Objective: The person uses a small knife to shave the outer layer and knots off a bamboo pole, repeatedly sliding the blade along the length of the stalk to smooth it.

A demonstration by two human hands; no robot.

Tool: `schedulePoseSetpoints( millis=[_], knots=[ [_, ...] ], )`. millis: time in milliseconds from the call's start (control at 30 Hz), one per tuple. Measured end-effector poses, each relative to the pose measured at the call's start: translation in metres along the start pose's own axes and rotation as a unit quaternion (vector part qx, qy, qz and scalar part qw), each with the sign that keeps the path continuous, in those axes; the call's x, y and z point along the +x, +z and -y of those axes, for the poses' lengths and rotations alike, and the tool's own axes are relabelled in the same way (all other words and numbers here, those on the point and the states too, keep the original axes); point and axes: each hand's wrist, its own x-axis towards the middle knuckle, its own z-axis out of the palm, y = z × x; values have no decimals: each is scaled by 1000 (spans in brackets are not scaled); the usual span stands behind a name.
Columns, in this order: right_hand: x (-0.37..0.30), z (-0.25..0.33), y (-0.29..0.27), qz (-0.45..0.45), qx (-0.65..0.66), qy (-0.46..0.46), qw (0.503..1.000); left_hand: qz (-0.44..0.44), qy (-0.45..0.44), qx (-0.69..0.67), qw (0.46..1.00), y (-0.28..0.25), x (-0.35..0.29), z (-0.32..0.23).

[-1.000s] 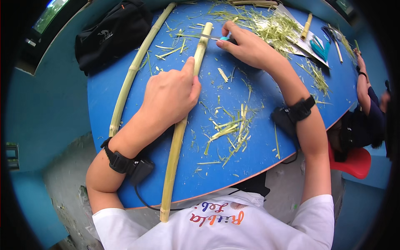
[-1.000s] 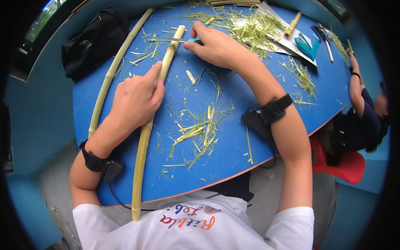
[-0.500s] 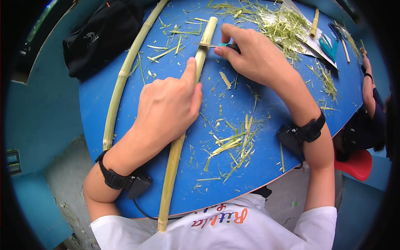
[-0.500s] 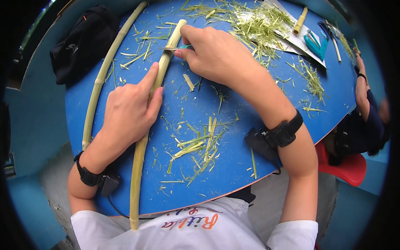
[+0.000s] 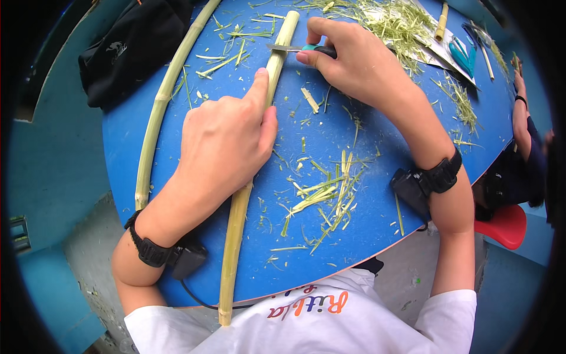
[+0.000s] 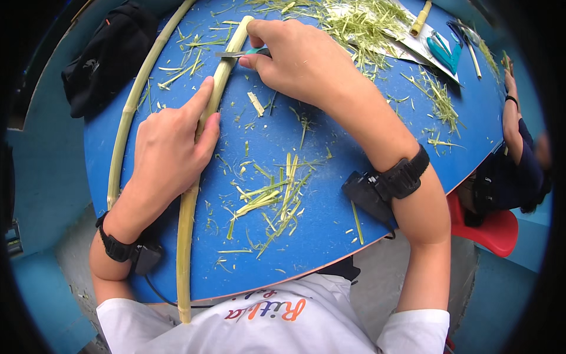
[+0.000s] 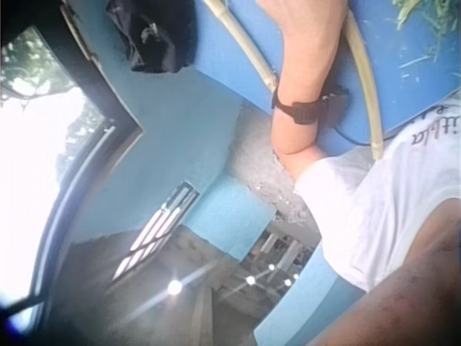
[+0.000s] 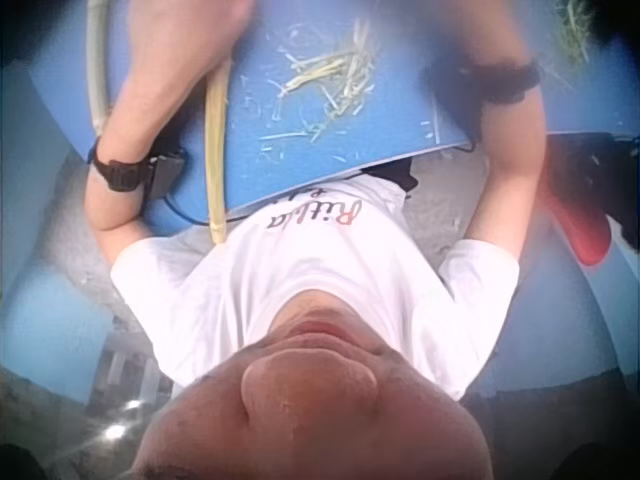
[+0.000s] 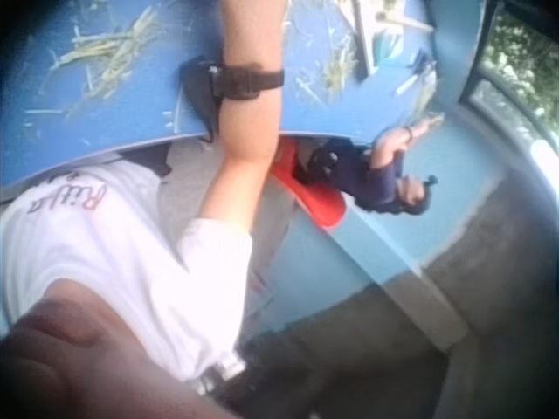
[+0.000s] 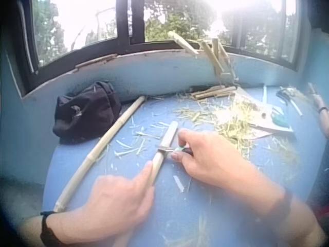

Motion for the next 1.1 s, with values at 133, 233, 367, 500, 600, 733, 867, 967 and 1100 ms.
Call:
schedulePoseSetpoints(
  millis=[133,233,367,500,600,733,867,967,1100],
  knots=[
    [2,5,-5,30,6,32,999,10,-1,5,1000,0,0,-1],
    [2,5,-3,39,13,59,997,20,20,28,999,-1,1,-3],
    [13,-11,-10,-79,-61,20,995,14,27,20,999,0,3,-5],
    [25,-12,-38,-69,-52,94,992,-31,19,-21,999,4,2,-4],
    [16,-8,-37,-35,-9,49,998,-15,14,-10,1000,4,2,3],
    [10,4,-43,28,4,68,997,-1,6,-40,999,3,3,-1],
    [10,7,-33,-34,-19,65,997,5,-2,-39,999,2,2,-3],
    [20,-3,-34,-55,-36,88,994,2,10,-36,999,3,3,-6],
    [16,-3,-37,-34,-23,52,998,-8,11,-25,1000,1,1,-2]
  ],
)
